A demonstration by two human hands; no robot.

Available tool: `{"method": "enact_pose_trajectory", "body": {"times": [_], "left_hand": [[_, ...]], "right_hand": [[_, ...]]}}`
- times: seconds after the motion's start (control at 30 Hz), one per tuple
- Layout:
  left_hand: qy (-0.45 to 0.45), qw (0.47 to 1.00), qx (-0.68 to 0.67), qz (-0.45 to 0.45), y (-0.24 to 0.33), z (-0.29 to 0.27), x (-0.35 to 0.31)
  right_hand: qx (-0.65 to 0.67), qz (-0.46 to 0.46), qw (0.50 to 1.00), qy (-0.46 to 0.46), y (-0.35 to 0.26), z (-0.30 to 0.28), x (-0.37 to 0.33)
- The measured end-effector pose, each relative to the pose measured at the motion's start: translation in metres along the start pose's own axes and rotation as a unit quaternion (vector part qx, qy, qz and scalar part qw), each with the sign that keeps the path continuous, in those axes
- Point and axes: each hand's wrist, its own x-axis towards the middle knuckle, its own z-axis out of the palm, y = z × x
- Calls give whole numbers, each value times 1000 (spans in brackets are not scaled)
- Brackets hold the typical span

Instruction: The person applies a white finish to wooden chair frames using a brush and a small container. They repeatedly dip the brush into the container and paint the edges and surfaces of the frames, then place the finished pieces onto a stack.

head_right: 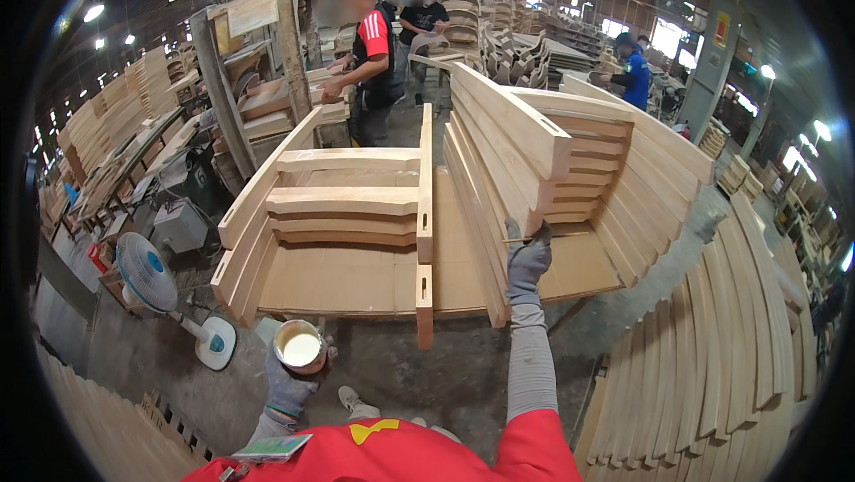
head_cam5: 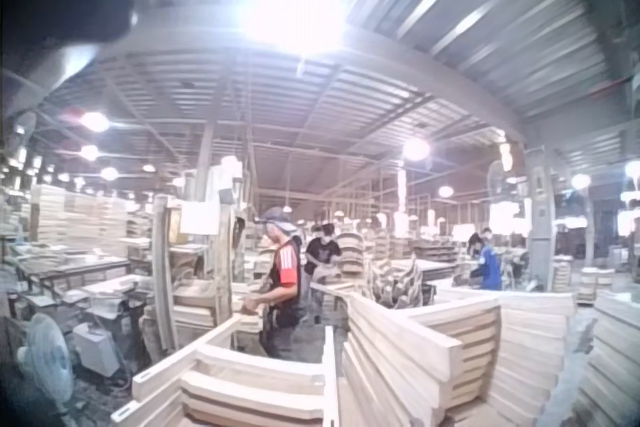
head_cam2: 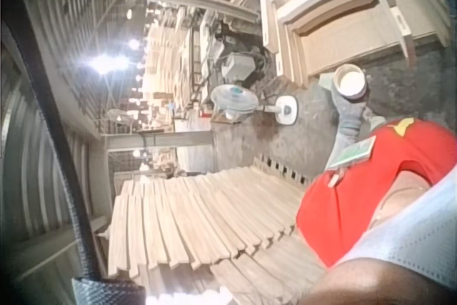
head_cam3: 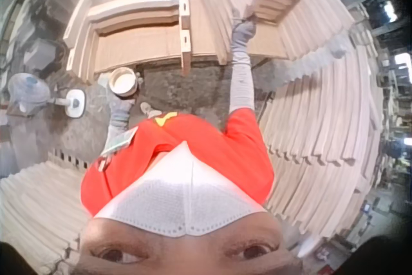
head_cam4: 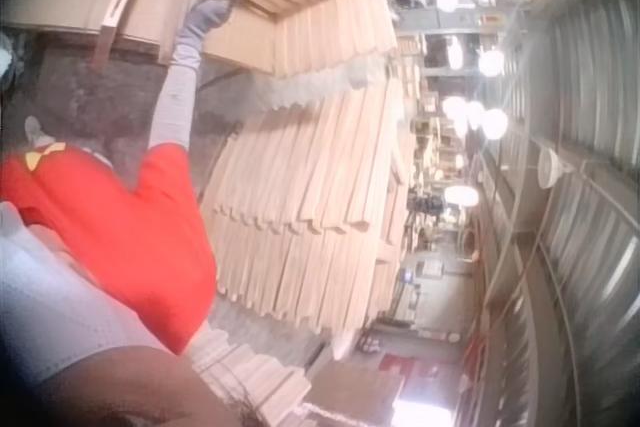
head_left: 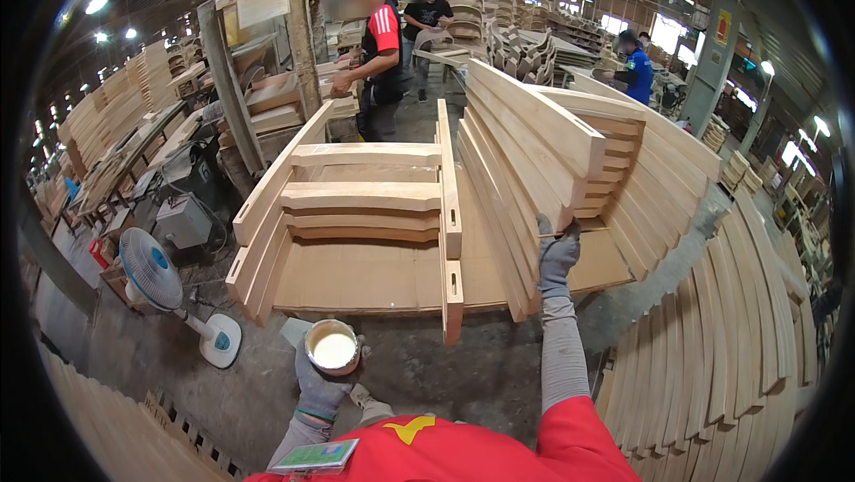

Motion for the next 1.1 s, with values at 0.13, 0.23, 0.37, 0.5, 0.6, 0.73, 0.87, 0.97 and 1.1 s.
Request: {"method": "enact_pose_trajectory", "body": {"times": [0.13, 0.23, 0.37, 0.5, 0.6, 0.73, 0.87, 0.97, 1.1], "left_hand": [[-13, 999, 31, 29, 0, 5, -3], [-16, 998, 47, 48, 1, 6, -4], [-28, 996, -76, -23, 5, -11, 1], [-81, 992, -95, -9, 3, -7, -2], [-75, 997, -35, 11, 1, 6, -4], [-118, 989, -94, 2, -1, 13, -3], [-40, 997, 30, 56, 1, 1, 4], [-27, 999, 32, 28, 1, 5, 2], [0, 983, 140, 116, 1, -1, 2]], "right_hand": [[-4, 0, 1000, 3, -1, -1, 0], [-9, 13, 1000, -8, 0, 0, 1], [-13, 21, 1000, -5, 0, 0, 0], [-15, 2, 1000, 17, 1, 2, -1], [-13, -4, 1000, 14, 2, 1, -1], [-12, -7, 1000, 17, 4, 1, 0], [21, -23, 999, 13, 4, 2, 0], [19, -7, 1000, -10, 4, 6, -1], [118, -43, 992, -12, 4, 10, 0]]}}
